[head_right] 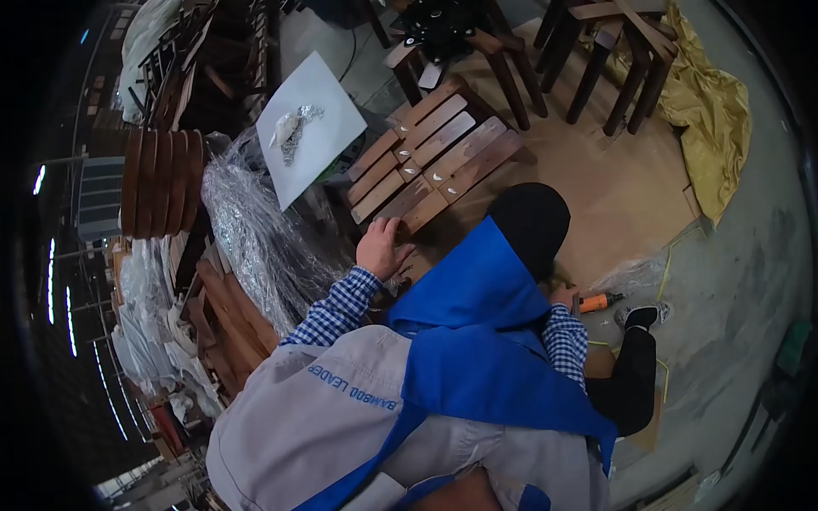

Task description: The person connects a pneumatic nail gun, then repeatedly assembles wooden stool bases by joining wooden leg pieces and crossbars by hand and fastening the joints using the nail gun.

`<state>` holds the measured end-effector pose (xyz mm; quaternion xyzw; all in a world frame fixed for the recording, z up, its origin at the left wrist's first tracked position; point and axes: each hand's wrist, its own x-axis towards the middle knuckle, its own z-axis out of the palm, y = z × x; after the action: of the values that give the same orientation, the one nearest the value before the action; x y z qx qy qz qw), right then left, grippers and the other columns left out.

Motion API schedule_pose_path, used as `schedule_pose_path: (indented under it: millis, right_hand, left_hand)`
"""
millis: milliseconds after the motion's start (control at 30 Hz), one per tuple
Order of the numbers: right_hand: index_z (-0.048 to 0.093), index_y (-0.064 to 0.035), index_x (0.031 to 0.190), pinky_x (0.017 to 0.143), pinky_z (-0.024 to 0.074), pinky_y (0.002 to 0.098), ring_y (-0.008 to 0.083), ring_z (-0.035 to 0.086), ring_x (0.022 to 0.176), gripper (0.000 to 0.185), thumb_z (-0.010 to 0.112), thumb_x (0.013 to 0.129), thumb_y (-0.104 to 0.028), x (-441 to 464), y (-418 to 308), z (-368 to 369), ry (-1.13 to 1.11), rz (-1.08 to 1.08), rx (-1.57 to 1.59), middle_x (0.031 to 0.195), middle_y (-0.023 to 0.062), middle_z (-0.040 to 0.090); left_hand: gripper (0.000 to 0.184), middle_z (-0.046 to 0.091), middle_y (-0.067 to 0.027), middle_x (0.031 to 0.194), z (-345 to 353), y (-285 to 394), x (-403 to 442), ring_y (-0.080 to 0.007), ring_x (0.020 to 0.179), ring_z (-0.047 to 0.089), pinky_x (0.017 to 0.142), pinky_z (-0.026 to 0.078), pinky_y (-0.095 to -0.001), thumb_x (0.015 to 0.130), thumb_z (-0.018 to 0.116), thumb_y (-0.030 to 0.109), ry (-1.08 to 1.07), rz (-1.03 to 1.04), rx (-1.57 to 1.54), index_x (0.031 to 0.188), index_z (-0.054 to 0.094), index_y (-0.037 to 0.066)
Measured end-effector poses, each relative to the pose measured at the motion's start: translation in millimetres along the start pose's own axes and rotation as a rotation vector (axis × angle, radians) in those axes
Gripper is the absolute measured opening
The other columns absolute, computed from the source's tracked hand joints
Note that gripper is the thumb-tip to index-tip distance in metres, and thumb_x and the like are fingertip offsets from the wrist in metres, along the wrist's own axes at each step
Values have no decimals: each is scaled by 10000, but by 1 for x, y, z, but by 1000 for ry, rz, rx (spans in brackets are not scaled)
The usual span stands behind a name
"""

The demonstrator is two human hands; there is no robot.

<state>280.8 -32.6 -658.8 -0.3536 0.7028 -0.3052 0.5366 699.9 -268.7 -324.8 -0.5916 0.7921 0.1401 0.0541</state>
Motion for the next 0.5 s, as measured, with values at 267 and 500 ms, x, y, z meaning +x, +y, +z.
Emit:
schedule_pose_path:
  millis: [267,500]
  right_hand:
    - [613,48,1191,855,539,435,354,640,994,326,602,901,-102,14,-99,63,-330,-29,95,1102,219,657]
    - [615,37,1204,850,540,422,341,643,972,330,605,911,-115,10,-110,50,-352,98,158,1106,209,663]
  left_hand:
    - [406,612,-129,1134,-77,-115,-101,-323,1092,580,921,493,-417,828,718,293,510,-443,-43,1140,608,57]
    - [508,527,-133,1271,-123,-188,-276,-312,1064,595,911,488,-475,850,688,307,796,-1141,142,1246,526,33]
